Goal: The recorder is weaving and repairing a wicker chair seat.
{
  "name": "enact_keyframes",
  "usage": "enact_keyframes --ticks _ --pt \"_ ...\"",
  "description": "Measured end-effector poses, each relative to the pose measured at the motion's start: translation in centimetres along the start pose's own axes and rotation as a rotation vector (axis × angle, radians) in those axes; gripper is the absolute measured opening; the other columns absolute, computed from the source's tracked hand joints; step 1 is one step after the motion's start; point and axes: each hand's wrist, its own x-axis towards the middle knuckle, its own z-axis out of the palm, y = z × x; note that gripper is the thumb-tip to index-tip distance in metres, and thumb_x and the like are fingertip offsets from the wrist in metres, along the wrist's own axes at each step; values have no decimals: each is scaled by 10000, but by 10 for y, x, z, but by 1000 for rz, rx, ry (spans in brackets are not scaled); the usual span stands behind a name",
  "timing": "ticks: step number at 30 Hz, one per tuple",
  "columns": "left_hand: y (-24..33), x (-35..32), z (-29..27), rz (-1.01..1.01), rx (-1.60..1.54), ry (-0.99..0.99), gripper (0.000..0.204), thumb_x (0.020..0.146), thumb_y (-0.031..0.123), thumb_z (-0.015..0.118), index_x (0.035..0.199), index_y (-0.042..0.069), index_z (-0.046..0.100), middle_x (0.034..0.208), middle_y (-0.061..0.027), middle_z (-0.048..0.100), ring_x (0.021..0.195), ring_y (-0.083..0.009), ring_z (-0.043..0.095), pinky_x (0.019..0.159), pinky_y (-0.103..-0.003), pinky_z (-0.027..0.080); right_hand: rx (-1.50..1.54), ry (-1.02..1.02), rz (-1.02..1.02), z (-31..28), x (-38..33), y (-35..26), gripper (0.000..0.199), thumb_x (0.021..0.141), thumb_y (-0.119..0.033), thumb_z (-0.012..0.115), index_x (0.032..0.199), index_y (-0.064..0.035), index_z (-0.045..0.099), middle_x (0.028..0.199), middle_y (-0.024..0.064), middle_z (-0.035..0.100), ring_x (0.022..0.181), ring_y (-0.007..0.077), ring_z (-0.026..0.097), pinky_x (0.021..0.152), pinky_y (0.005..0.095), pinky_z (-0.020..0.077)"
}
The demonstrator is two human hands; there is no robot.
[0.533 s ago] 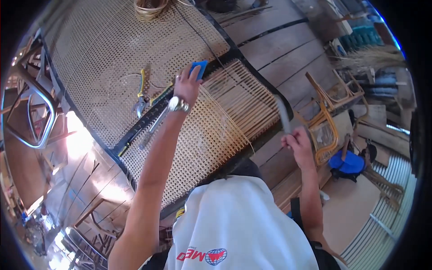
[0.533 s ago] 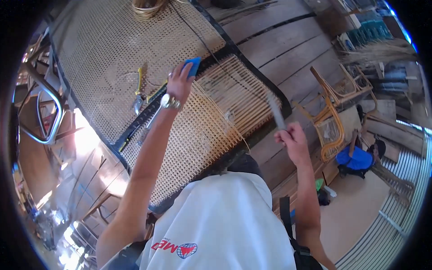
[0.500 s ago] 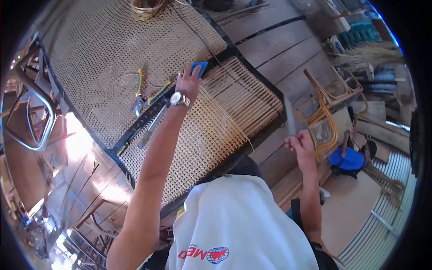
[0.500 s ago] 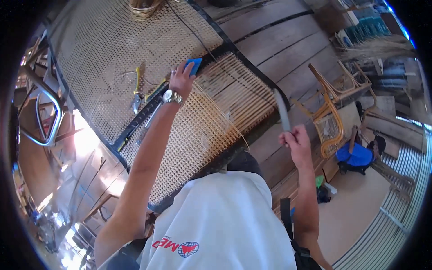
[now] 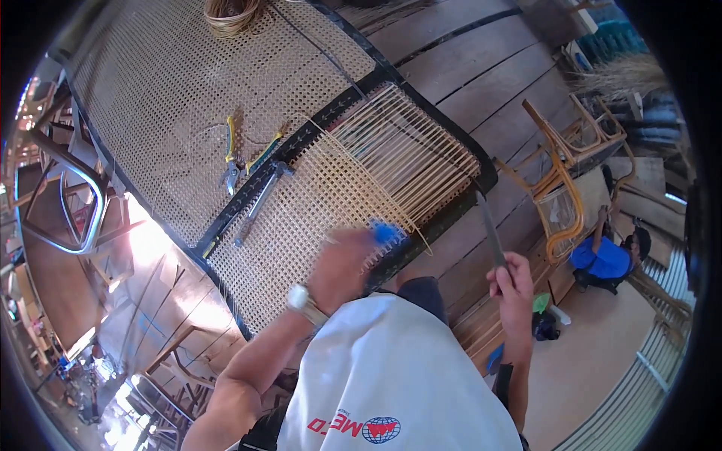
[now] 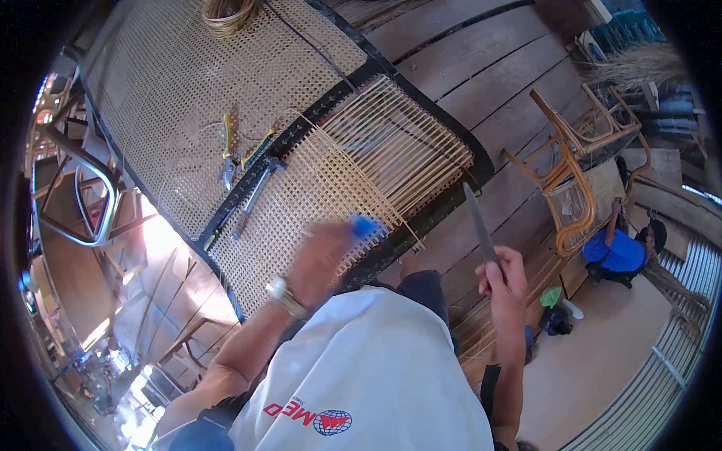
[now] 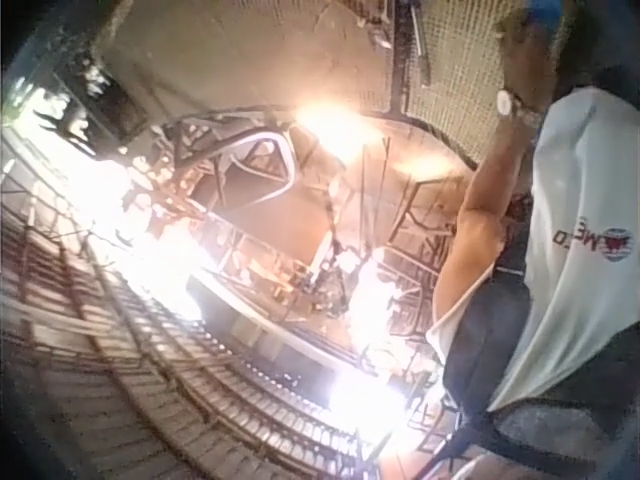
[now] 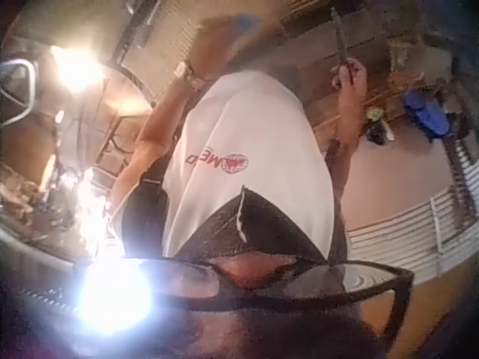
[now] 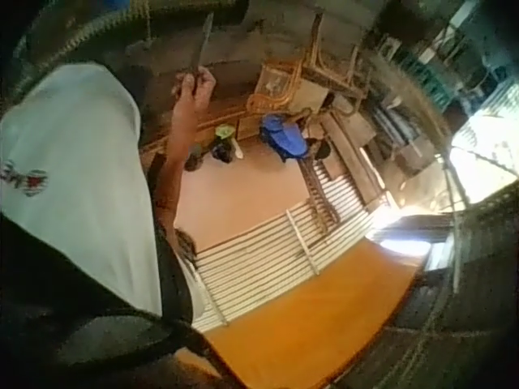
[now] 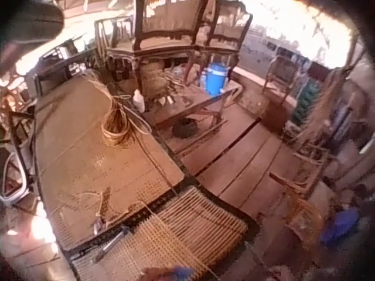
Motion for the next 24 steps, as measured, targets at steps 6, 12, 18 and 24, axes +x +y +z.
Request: enact_keyframes --ticks 6,12,18,24 --pt "-173 4 -104 -382 687 618 351 831 108 745 1170 97 654 1291 -137 589 1222 -374 552 995 -465 451 -48 -272 -107 105 87 27 225 1009 -100 536 1227 -53 565 862 35 609 681 84 549 607 239 450" --pt "-181 47 -73 -149 452 383 515 807 262 784 1269 109 615 1413 -150 524 1337 -351 464 1127 -518 341 -394 -79 -389 187 159 -23 198 987 -156 533 1071 0 620 861 157 658 714 241 638 683 373 512" --pt "-208 107 -35 3 452 187 540 818 305 767 1311 145 613 1496 -91 471 1433 -352 363 1174 -542 294 -515 -216 -102 248 185 -43 216 966 -170 557 1073 2 632 826 176 681 704 290 686 629 397 531" --pt "-239 119 -37 79 481 -85 478 901 408 681 1338 224 621 1568 -34 403 1487 -338 278 1206 -533 257 -445 33 -298 243 182 -49 187 949 -161 585 1003 6 650 788 182 689 686 276 703 614 397 558"
